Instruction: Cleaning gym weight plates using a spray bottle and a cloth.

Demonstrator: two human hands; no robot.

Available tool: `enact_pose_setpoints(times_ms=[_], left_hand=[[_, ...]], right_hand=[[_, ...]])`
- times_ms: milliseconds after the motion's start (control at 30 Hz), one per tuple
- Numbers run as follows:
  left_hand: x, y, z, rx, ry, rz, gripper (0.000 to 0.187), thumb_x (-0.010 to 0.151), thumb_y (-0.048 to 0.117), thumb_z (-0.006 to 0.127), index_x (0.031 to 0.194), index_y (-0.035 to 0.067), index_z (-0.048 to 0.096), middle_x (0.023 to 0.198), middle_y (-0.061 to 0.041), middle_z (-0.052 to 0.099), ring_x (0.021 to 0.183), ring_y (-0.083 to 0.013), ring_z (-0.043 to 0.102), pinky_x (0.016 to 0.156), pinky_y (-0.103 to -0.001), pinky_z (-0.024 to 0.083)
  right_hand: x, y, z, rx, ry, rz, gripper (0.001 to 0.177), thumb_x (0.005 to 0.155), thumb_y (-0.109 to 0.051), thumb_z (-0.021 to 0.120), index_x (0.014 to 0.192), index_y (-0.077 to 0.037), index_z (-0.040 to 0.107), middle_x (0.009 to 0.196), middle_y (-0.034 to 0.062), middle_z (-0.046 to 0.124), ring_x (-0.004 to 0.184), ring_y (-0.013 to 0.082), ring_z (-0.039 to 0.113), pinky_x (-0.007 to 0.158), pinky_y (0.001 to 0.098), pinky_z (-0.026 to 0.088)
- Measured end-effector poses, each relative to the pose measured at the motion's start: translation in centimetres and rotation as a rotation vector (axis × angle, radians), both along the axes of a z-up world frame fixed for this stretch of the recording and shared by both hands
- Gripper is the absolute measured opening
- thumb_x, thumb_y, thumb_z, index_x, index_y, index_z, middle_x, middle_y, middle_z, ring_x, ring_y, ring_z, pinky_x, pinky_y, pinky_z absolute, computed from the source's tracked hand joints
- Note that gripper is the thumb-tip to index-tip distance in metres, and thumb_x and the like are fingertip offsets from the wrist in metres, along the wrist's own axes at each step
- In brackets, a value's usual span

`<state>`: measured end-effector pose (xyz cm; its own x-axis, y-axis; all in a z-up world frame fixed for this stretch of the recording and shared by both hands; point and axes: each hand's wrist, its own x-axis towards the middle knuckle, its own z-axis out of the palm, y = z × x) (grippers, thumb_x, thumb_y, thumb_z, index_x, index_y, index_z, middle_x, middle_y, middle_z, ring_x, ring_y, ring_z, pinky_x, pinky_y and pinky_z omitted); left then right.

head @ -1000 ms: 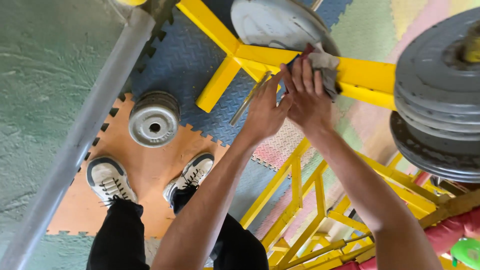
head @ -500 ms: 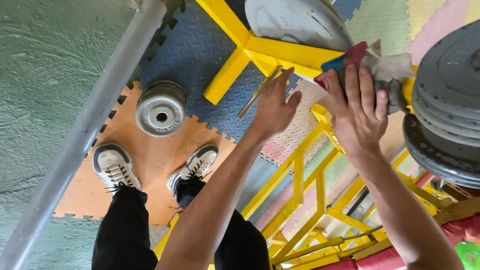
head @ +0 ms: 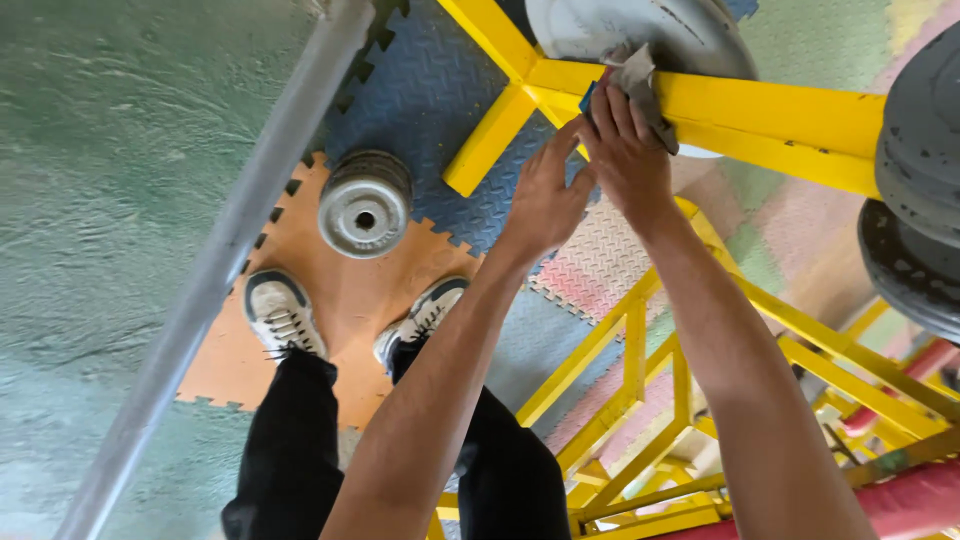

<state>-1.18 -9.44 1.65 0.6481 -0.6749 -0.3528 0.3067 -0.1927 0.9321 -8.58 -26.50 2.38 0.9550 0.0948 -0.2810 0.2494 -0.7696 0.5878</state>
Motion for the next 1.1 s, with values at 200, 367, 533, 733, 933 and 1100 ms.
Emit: enact_pose_setpoints(times_ms=[200,367,533,733,933,1100], left_hand=[[1.1,5.3,-3.6,0.017,-0.027,0.119,0.056,0.093,0.019,0.066,0.144,0.004,0.05,0.133,-0.02,0.066,0.127,-0.0369,0.063,0.108,-0.044,0.049],[0.5,11.8,-8.7,0.204,-0.019,0.235,0.05,0.095,0.021,0.064,0.141,0.007,0.054,0.131,-0.018,0.067,0.123,-0.0332,0.067,0.107,-0.043,0.052],[-1.5,17.1,-15.1,0.59,0.105,0.205,0.06,0.093,0.026,0.064,0.148,0.011,0.047,0.135,-0.018,0.064,0.127,-0.0336,0.06,0.107,-0.046,0.047],[-1.0,22.6,-21.0,0.897,0.139,-0.071,0.073,0.091,0.033,0.067,0.156,0.019,0.035,0.162,-0.016,0.032,0.144,-0.0402,0.039,0.116,-0.049,0.036],[-0.2,25.3,-27.0,0.82,0.346,-0.091,0.108,0.079,0.025,0.079,0.16,0.021,0.007,0.169,-0.015,0.002,0.146,-0.037,0.034,0.113,-0.041,0.041],[-0.4,26.3,-30.0,0.787,0.29,-0.083,0.1,0.09,0.028,0.078,0.163,0.007,0.012,0.162,-0.021,0.028,0.143,-0.0384,0.043,0.115,-0.041,0.043]], right_hand=[[4.7,8.6,0.1,0.757,0.058,-0.546,0.042,0.093,-0.014,0.067,0.133,-0.012,0.058,0.126,0.0133,0.064,0.119,0.0374,0.06,0.106,0.0516,0.042],[3.6,18.3,-5.7,1.223,-0.123,-0.812,0.051,0.1,-0.013,0.068,0.146,-0.008,0.048,0.127,0.0215,0.062,0.114,0.0451,0.061,0.093,0.0515,0.052],[0.5,24.4,-13.0,1.413,-0.35,-0.864,0.067,0.094,-0.013,0.074,0.15,-0.001,0.041,0.127,0.0267,0.059,0.115,0.046,0.06,0.095,0.05,0.051],[-5.6,28.0,-25.6,1.59,-0.22,-1.571,0.021,0.107,-0.018,0.071,0.121,-0.004,0.066,0.105,0.0145,0.073,0.096,0.0214,0.07,0.087,0.0325,0.052],[-5.3,29.4,-28.4,1.971,-0.467,-1.848,0.016,0.1,-0.011,0.065,0.112,-0.008,0.055,0.107,0.0052,0.061,0.096,0.014,0.058,0.088,0.0299,0.049],[-6.2,29.4,-28.6,1.825,-0.382,-1.753,0.022,0.098,-0.008,0.066,0.117,-0.005,0.055,0.11,0.0057,0.062,0.1,0.0153,0.06,0.09,0.0307,0.049]])
